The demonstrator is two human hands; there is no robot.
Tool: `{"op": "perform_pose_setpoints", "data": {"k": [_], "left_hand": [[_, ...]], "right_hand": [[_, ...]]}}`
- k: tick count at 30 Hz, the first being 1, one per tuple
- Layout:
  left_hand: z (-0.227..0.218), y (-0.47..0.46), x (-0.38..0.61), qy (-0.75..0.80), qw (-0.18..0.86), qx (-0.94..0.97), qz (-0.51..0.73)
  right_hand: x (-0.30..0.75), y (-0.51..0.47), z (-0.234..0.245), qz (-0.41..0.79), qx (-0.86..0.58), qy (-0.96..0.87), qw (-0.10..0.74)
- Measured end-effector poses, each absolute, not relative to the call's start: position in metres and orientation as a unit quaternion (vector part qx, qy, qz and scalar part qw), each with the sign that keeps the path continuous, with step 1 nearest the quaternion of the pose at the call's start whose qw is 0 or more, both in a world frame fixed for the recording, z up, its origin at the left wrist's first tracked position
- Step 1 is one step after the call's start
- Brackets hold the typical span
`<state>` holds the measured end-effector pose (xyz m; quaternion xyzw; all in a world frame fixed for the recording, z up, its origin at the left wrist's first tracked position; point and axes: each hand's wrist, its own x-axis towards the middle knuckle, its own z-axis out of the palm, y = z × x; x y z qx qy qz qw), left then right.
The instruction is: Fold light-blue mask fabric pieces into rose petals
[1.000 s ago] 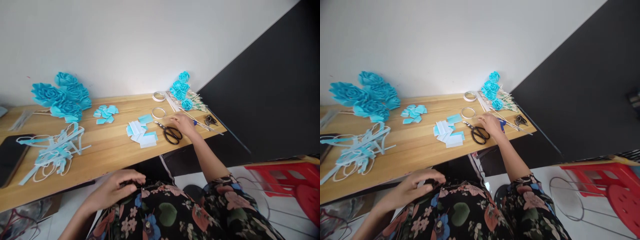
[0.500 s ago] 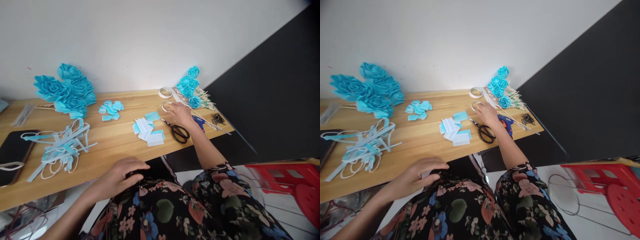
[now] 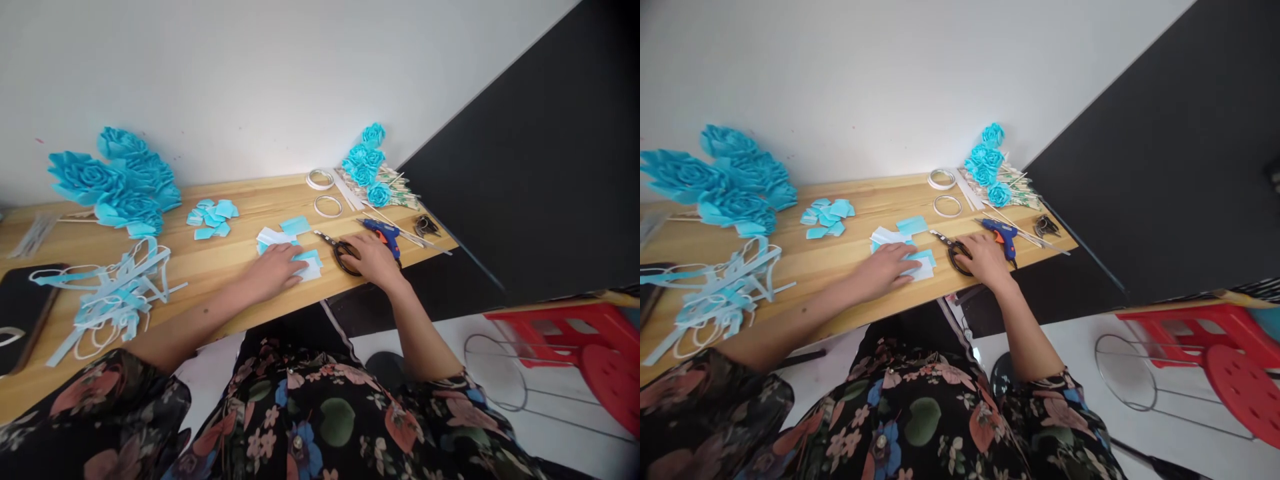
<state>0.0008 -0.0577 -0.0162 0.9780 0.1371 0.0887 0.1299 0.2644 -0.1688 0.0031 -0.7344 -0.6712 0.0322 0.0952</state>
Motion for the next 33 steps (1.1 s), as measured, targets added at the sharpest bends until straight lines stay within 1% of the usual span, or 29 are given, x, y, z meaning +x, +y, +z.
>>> {"op": "perform_pose_setpoints", "data": {"k": [6, 12, 14, 19, 21, 23, 25, 27, 30, 32, 33], "left_hand": [[-0.011, -0.060, -0.003, 0.198, 0.066, 0.974, 0.090], [-0.013, -0.064, -0.009, 0.212, 0.063, 0.969, 0.108], [-0.012, -0.063, -0.009, 0.206, 0.075, 0.969, 0.110], [-0.011, -0.062, -0.009, 0.207, 0.106, 0.967, 0.107], [-0.011, -0.061, -0.010, 0.207, 0.122, 0.963, 0.120], [-0.011, -0.060, -0.010, 0.204, 0.148, 0.956, 0.149], [-0.011, -0.058, -0.011, 0.202, 0.190, 0.939, 0.205], [-0.009, -0.054, -0.012, 0.203, 0.262, 0.901, 0.279], [-0.006, -0.049, -0.014, 0.239, 0.442, 0.792, 0.347], [-0.003, -0.045, -0.015, 0.273, 0.582, 0.681, 0.352], [-0.002, -0.042, -0.015, 0.277, 0.646, 0.618, 0.352]], "right_hand": [[0.253, -0.143, -0.011, -0.057, -0.791, -0.603, 0.089], [0.235, -0.112, 0.005, -0.076, -0.740, -0.657, 0.127], [0.224, -0.096, 0.013, -0.071, -0.718, -0.681, 0.127], [0.211, -0.050, 0.017, -0.034, -0.691, -0.718, 0.073], [0.212, -0.036, 0.014, -0.004, -0.698, -0.714, 0.053], [0.214, -0.028, 0.011, 0.034, -0.701, -0.710, 0.057], [0.215, -0.025, 0.008, 0.065, -0.698, -0.706, 0.097], [0.214, -0.026, 0.008, 0.103, -0.685, -0.700, 0.171], [0.207, -0.031, 0.011, 0.152, -0.635, -0.692, 0.308], [0.198, -0.037, 0.017, 0.134, -0.600, -0.699, 0.366], [0.192, -0.040, 0.020, 0.109, -0.587, -0.707, 0.377]]}}
